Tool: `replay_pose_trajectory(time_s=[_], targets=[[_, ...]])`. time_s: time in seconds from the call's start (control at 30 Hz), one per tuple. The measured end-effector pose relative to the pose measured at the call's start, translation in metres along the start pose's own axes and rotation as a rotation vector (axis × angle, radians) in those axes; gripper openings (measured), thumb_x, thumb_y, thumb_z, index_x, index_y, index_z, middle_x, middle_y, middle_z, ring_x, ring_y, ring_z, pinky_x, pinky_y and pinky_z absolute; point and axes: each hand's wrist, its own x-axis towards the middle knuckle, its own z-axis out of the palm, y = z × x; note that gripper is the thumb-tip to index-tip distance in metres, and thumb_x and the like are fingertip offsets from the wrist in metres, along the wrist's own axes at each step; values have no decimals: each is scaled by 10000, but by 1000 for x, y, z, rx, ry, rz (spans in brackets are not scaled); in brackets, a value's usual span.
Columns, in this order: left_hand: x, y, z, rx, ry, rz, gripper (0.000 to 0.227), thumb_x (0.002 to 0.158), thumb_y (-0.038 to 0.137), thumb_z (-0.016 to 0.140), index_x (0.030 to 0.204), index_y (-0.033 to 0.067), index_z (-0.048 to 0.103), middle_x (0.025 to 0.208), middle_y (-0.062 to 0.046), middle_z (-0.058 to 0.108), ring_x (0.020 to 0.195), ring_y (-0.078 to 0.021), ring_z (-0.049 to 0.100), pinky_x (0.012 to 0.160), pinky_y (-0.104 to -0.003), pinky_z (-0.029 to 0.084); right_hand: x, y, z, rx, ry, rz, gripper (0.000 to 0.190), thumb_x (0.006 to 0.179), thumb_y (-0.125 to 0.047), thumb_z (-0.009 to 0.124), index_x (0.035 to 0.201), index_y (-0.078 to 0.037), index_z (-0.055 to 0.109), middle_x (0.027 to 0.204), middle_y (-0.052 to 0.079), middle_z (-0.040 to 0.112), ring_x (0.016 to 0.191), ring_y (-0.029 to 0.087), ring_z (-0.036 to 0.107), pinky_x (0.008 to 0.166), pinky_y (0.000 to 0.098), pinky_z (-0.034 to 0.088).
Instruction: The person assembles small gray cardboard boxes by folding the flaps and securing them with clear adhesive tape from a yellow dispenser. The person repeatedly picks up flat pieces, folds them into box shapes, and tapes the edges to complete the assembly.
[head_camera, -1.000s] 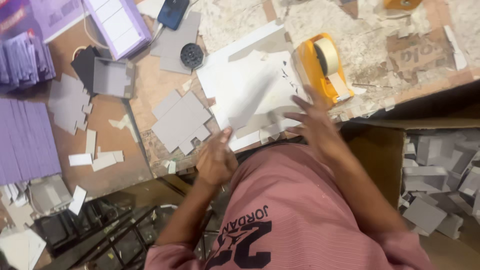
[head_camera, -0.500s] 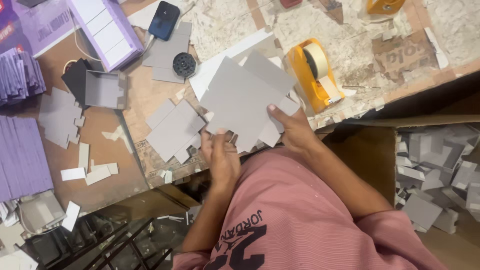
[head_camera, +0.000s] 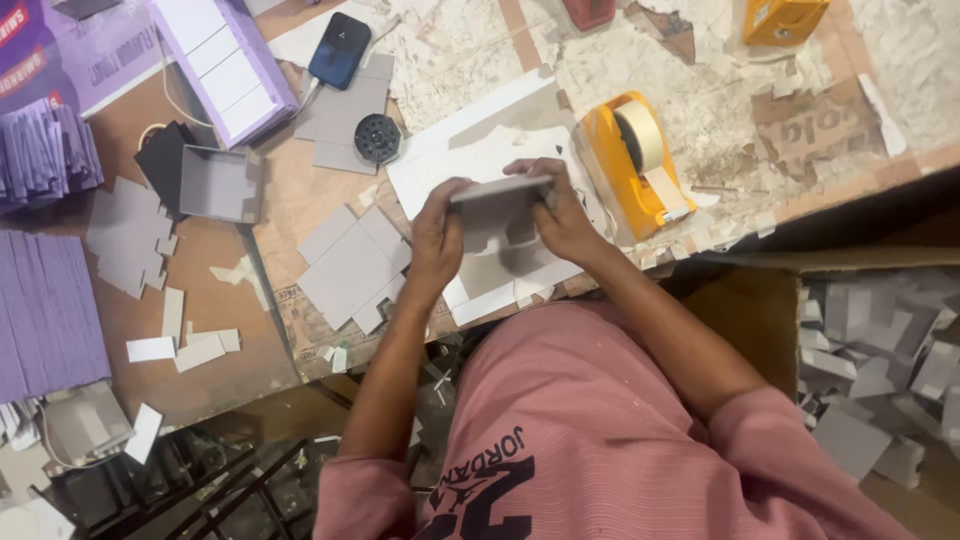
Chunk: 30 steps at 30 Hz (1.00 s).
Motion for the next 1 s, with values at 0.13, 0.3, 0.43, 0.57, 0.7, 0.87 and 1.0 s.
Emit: replay_pose_trajectory(time_s=[0.13, 0.3, 0.43, 0.57, 0.7, 0.87, 1.0], targets=[[4, -17, 9, 60, 169, 266, 540, 760, -169, 428, 1197, 72, 633, 1289, -142, 636, 1316, -318, 601, 1206, -445, 441, 2, 39, 12, -124, 16, -173, 662, 742, 257, 365, 1271, -131, 275, 1425, 195, 505, 1363, 314, 508, 1196, 446, 406], [-1, 16, -13, 684, 143, 395, 418, 728, -63, 627, 1106, 113, 663, 1324, -113, 624, 1287, -311, 561, 1141, -512, 390, -17, 44, 23, -130, 26, -121, 732, 706, 232, 344, 1381, -49, 312, 1351, 217, 550, 1280, 338, 579, 1143, 433, 463], [-2, 58, -23, 1094, -207, 437, 467, 764, 166, 747, 1216, 140, 636, 1296, -72, 655, 1170, -265, 612, 1082, -636, 310, -21, 42, 22, -176, -47, -61, 792, 629, 218, 373, 1374, -47, 429, 1242, 216, 594, 1196, 345, 614, 1085, 429, 491], [-1, 76, -8, 1004, -422, 411, 603, 972, 389, 692, 1463, 89, 516, 1283, -98, 649, 1121, -256, 624, 1080, -569, 363, -23, 45, 25, -234, -30, -117, 763, 687, 189, 574, 1389, -33, 374, 1274, 207, 548, 1188, 373, 583, 1054, 420, 485], [3, 74, -4, 1045, -456, 411, 634, 980, 405, 633, 1504, 83, 480, 1243, -98, 655, 1080, -264, 638, 990, -512, 407, -23, 47, 25, -209, -33, -119, 789, 696, 181, 653, 1396, -18, 349, 1286, 212, 515, 1201, 396, 557, 1060, 423, 459], [0, 64, -4, 1064, -412, 469, 638, 998, 405, 636, 1529, 94, 466, 1257, -109, 656, 1039, -247, 642, 924, -479, 426, -25, 46, 26, -199, -24, -111, 754, 678, 207, 555, 1372, -21, 373, 1296, 208, 535, 1234, 400, 558, 1095, 434, 458], [1, 63, -4, 1077, -400, 504, 637, 1007, 407, 640, 1532, 87, 476, 1257, -101, 656, 1027, -237, 638, 903, -467, 432, -21, 36, 26, -184, -24, -29, 668, 739, 200, 574, 1349, -31, 428, 1276, 186, 557, 1226, 383, 578, 1086, 424, 472]])
